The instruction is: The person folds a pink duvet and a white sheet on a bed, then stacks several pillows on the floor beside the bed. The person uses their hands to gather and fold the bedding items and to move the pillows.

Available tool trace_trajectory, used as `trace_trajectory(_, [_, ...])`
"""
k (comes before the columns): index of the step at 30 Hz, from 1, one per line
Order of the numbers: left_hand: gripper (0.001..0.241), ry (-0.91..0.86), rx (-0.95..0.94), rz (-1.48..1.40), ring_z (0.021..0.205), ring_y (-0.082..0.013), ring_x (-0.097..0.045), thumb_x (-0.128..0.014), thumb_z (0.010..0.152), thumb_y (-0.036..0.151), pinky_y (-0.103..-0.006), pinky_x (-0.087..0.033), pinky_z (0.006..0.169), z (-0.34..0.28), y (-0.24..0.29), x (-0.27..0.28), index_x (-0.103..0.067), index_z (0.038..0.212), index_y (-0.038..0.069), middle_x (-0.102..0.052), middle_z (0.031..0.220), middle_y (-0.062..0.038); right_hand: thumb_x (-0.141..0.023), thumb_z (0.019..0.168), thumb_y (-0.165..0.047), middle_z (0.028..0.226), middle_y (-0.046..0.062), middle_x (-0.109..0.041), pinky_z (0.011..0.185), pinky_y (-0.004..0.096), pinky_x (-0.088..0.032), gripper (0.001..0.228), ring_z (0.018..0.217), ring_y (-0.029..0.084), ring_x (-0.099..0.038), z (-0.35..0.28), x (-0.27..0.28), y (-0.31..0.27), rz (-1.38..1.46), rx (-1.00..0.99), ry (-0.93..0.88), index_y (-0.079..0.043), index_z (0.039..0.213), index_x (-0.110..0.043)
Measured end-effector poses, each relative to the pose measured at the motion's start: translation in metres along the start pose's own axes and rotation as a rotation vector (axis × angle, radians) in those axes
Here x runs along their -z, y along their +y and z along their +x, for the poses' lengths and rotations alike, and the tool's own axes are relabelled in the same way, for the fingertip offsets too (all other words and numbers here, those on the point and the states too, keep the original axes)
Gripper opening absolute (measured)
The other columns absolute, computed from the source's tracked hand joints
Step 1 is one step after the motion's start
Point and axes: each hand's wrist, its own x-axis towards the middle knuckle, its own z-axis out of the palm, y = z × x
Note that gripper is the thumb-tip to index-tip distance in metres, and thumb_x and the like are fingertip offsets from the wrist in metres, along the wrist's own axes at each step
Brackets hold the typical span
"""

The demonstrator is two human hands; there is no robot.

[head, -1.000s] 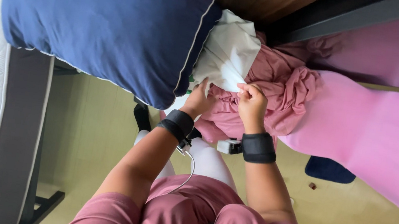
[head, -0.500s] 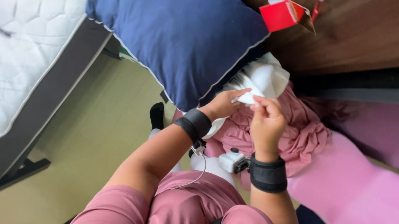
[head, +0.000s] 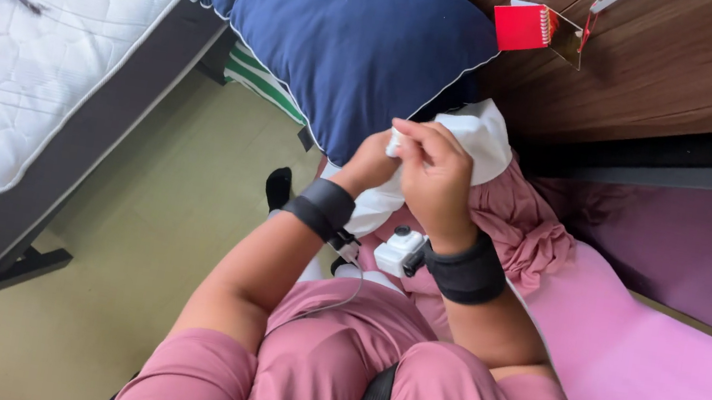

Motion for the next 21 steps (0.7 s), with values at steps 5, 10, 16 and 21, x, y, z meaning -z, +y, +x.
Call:
trace_trajectory(5, [0.018,0.016,0.164,-0.014,0.092,-0.0176,-0.070,-0.067,0.101,0.014,-0.0321,-0.056,0.078,-0.036,0.014,0.040,-0.071,0.115,0.003,-0.075,0.102,-0.008,-0.066,0.098,0.003,0.119,0.012,-0.068,0.085,0.029,-0.059,0.042,0.097,0.020,-0.073,0.002,-0.012,0.021,0.060,-0.141,-0.246,-0.002,0.139,-0.057])
trace_trajectory(10, [0.030,0.031,0.265,-0.312,0.093,-0.0147,-0.072,-0.062,0.089,0.001,-0.0311,-0.063,0.072,-0.043,0.006,0.058,-0.068,0.118,0.002,-0.073,0.104,-0.005,-0.069,0.090,0.003,0.152,0.020,-0.050,0.103,0.037,-0.055,0.073,0.124,0.028,-0.063,-0.025,-0.001,0.034,-0.059,-0.123,-0.393,-0.004,0.157,-0.039])
trace_trajectory(16, [0.025,-0.063,0.288,-0.144,0.084,-0.0145,-0.072,-0.061,0.098,0.008,-0.0304,-0.064,0.063,-0.050,0.106,0.109,-0.068,0.121,0.001,-0.074,0.102,-0.007,-0.082,0.077,-0.012,0.151,0.025,-0.044,0.100,0.043,-0.050,0.095,0.132,0.039,-0.051,-0.060,-0.041,0.054,-0.336,-0.343,-0.407,-0.001,0.156,-0.031])
trace_trajectory(21, [0.027,-0.271,0.109,-0.162,0.077,-0.0140,-0.073,-0.064,0.098,0.011,-0.0285,-0.063,0.057,-0.074,0.178,0.162,-0.067,0.122,0.001,-0.074,0.100,-0.008,-0.085,0.075,-0.029,0.120,0.015,-0.072,0.091,0.043,-0.054,0.063,0.113,0.034,-0.067,-0.069,-0.095,0.012,-0.483,-0.718,-0.414,-0.009,0.130,-0.063])
